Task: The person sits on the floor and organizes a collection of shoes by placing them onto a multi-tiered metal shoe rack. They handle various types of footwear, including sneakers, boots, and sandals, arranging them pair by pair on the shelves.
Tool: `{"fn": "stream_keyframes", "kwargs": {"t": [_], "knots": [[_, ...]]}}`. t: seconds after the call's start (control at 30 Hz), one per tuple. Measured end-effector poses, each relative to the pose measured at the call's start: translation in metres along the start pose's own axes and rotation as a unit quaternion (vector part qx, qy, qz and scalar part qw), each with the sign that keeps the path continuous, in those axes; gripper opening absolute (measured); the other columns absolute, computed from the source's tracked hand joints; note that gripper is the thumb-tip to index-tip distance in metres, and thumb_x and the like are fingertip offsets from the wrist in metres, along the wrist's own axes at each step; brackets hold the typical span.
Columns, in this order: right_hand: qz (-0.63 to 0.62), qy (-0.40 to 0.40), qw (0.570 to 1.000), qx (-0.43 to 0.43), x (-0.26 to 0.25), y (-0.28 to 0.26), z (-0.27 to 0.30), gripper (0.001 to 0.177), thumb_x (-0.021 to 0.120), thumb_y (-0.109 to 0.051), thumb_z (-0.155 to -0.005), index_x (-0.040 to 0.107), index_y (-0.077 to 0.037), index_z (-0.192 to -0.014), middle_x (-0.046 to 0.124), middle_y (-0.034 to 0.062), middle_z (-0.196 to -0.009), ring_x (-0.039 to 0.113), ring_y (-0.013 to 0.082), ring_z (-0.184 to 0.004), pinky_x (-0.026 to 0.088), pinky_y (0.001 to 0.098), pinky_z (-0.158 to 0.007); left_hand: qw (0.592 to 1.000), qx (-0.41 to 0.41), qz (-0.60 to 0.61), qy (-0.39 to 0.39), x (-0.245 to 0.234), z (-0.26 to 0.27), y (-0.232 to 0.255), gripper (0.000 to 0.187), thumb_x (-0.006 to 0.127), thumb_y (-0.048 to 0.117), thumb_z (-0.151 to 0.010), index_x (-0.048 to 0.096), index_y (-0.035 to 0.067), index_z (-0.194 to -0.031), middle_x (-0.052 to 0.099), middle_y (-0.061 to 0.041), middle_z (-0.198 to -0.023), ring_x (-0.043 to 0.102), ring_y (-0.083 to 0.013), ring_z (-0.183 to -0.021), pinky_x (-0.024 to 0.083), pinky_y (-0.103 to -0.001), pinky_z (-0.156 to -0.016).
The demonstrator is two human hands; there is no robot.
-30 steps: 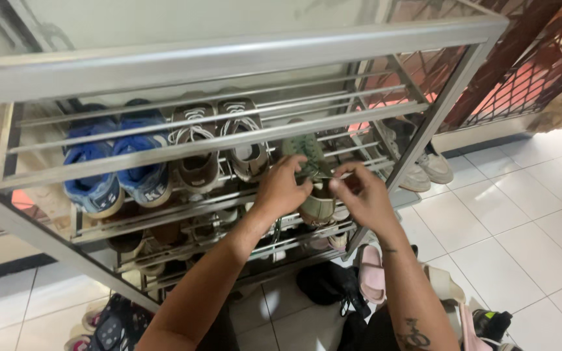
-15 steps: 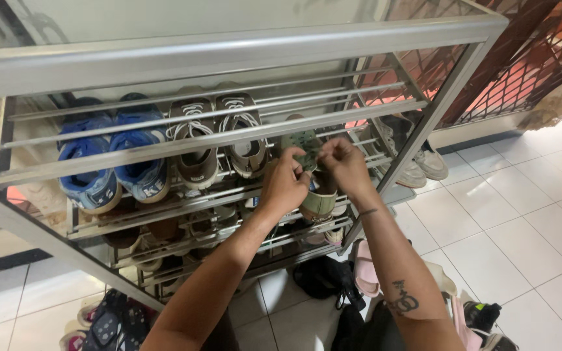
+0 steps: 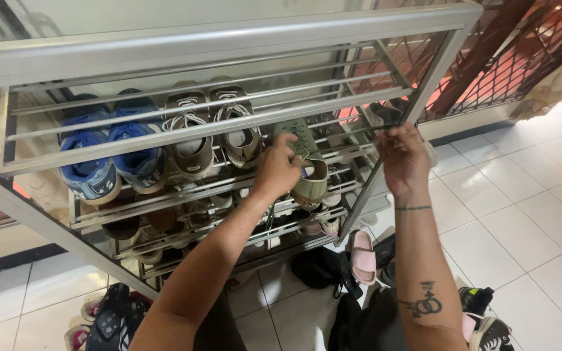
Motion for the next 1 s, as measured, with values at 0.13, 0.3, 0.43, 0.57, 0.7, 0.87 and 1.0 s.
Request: {"fn": "stream_keyframes", "kwargs": {"t": [0.13,0.3,0.43,0.57,0.7,0.87,1.0], "knots": [[0.074,0.017,0.996,-0.046,0.002,-0.029,0.001,0.012,0.063,-0.009,-0.103,0.062,-0.012,-0.114,0.071,0.0042,-0.095,0.067,0.0168,-0.084,0.057,0.0355,-0.078,0.998,-0.057,0.014,-0.013,-0.023,-0.002,0.014,0.029,0.064,0.010,-0.095,0.063,0.008,-0.124,0.075,-0.013,-0.087,0.068,-0.0245,-0.073,0.051,-0.039,-0.074],[0.322,-0.050,0.944,-0.048,0.034,-0.030,-0.004,0.019,0.057,-0.008,-0.105,0.061,-0.013,-0.123,0.073,0.0083,-0.097,0.052,0.0094,-0.064,0.042,0.0271,-0.058,0.990,0.012,0.138,0.008,-0.046,-0.006,0.037,0.018,0.063,0.011,-0.098,0.070,0.007,-0.114,0.078,-0.009,-0.106,0.072,-0.0189,-0.092,0.053,-0.031,-0.083],[0.443,-0.202,0.873,-0.034,0.083,-0.015,0.005,0.022,0.057,-0.007,-0.103,0.053,-0.009,-0.125,0.076,0.0093,-0.099,0.062,0.0071,-0.087,0.048,0.0230,-0.078,0.975,0.127,0.185,-0.004,-0.056,-0.012,0.063,0.016,0.063,0.008,-0.100,0.068,0.004,-0.114,0.077,-0.011,-0.111,0.072,-0.0176,-0.110,0.054,-0.029,-0.088],[0.508,-0.304,0.806,-0.011,0.131,-0.001,0.016,0.015,0.062,-0.005,-0.103,0.061,-0.002,-0.118,0.073,0.0081,-0.108,0.069,0.0090,-0.103,0.054,0.0234,-0.085,0.962,0.193,0.193,-0.026,-0.058,-0.026,0.094,0.014,0.060,0.006,-0.101,0.068,0.003,-0.113,0.077,-0.008,-0.107,0.074,-0.0161,-0.103,0.056,-0.027,-0.087],[0.411,-0.415,0.808,0.083,0.155,0.000,0.023,0.032,0.061,-0.002,-0.101,0.061,-0.004,-0.133,0.071,0.0035,-0.118,0.064,0.0050,-0.105,0.053,0.0222,-0.090,0.970,0.155,0.185,-0.042,-0.063,-0.040,0.112,0.017,0.060,0.005,-0.100,0.069,0.004,-0.114,0.074,-0.006,-0.092,0.067,-0.0128,-0.083,0.052,-0.025,-0.072],[0.473,-0.401,0.780,0.086,0.160,-0.015,0.017,0.021,0.069,-0.002,-0.099,0.074,0.001,-0.119,0.076,0.0063,-0.103,0.068,0.0088,-0.089,0.054,0.0251,-0.079,0.978,0.137,0.158,-0.017,-0.066,-0.051,0.098,0.019,0.062,0.008,-0.099,0.070,0.005,-0.116,0.075,-0.004,-0.092,0.068,-0.0116,-0.079,0.053,-0.025,-0.068],[0.564,-0.363,0.739,0.063,0.160,-0.030,0.016,0.022,0.071,-0.004,-0.092,0.077,-0.006,-0.113,0.079,0.0033,-0.096,0.070,0.0081,-0.083,0.059,0.0265,-0.077,0.982,0.095,0.143,-0.081,-0.051,-0.054,0.070,0.025,0.061,0.013,-0.100,0.070,0.007,-0.123,0.068,-0.003,-0.123,0.068,-0.0125,-0.105,0.054,-0.029,-0.089]]}}
Point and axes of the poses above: each hand's wrist, its own z-axis away from the middle knuckle, its own x-axis out of the palm, y = z × x, the point moved 1 cm from there along -z, towards the middle knuckle
